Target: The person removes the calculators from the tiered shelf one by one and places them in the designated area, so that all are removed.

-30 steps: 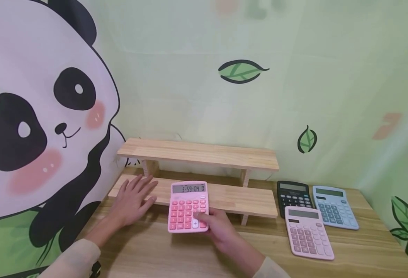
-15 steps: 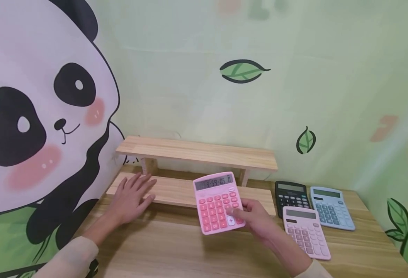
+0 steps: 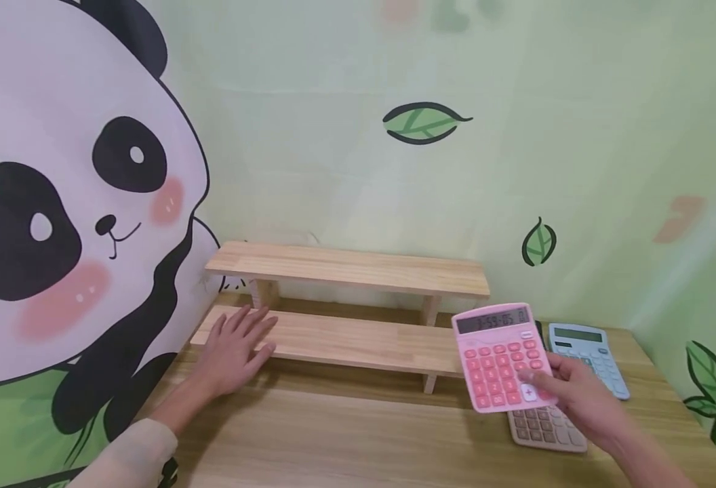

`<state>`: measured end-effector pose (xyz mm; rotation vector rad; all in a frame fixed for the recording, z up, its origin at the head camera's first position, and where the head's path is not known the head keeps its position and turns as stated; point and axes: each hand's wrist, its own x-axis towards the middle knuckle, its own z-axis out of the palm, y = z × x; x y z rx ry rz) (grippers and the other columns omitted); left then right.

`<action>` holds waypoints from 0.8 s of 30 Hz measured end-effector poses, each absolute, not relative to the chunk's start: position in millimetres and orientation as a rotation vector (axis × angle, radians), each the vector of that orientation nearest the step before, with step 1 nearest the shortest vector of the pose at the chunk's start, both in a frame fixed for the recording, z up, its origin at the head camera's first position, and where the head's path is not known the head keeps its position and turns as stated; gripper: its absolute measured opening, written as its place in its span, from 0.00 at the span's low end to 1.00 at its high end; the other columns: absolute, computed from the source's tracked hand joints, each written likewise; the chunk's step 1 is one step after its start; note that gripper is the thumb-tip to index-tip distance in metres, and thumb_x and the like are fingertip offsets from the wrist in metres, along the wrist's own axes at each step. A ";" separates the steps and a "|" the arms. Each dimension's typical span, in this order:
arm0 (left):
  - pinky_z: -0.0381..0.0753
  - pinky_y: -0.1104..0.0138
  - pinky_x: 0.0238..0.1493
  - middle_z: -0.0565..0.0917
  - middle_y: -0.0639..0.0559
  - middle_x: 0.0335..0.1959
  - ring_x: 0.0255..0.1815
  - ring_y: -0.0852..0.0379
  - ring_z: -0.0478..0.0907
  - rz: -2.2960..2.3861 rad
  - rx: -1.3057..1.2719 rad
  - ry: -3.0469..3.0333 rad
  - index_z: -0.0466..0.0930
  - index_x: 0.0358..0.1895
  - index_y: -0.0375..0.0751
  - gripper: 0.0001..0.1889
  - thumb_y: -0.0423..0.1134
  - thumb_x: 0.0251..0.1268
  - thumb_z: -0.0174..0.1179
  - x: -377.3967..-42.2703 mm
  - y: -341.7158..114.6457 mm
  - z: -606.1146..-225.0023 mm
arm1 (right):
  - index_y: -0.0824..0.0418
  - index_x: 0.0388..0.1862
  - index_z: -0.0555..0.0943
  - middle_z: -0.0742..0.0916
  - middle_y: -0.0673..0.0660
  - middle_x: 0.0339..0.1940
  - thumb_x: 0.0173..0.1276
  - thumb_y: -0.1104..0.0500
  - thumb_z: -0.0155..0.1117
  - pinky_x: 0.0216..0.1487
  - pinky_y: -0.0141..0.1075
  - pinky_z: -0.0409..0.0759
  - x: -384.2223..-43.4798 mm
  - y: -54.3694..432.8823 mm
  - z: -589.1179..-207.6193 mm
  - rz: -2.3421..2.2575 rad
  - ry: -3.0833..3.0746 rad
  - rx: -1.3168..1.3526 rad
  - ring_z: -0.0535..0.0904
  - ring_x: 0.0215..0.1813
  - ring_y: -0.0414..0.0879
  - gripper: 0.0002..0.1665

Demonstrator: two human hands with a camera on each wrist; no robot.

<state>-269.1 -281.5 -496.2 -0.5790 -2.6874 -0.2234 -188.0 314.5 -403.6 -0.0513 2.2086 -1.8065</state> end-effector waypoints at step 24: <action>0.50 0.32 0.79 0.67 0.46 0.82 0.83 0.36 0.57 -0.210 -0.561 -2.698 0.71 0.79 0.51 0.31 0.60 0.81 0.49 -266.6 -287.5 -494.8 | 0.92 0.74 0.45 0.89 0.50 0.41 0.87 0.55 0.53 0.46 0.39 0.90 -176.0 498.3 -447.2 -1.432 2.491 0.333 0.88 0.40 0.42 0.45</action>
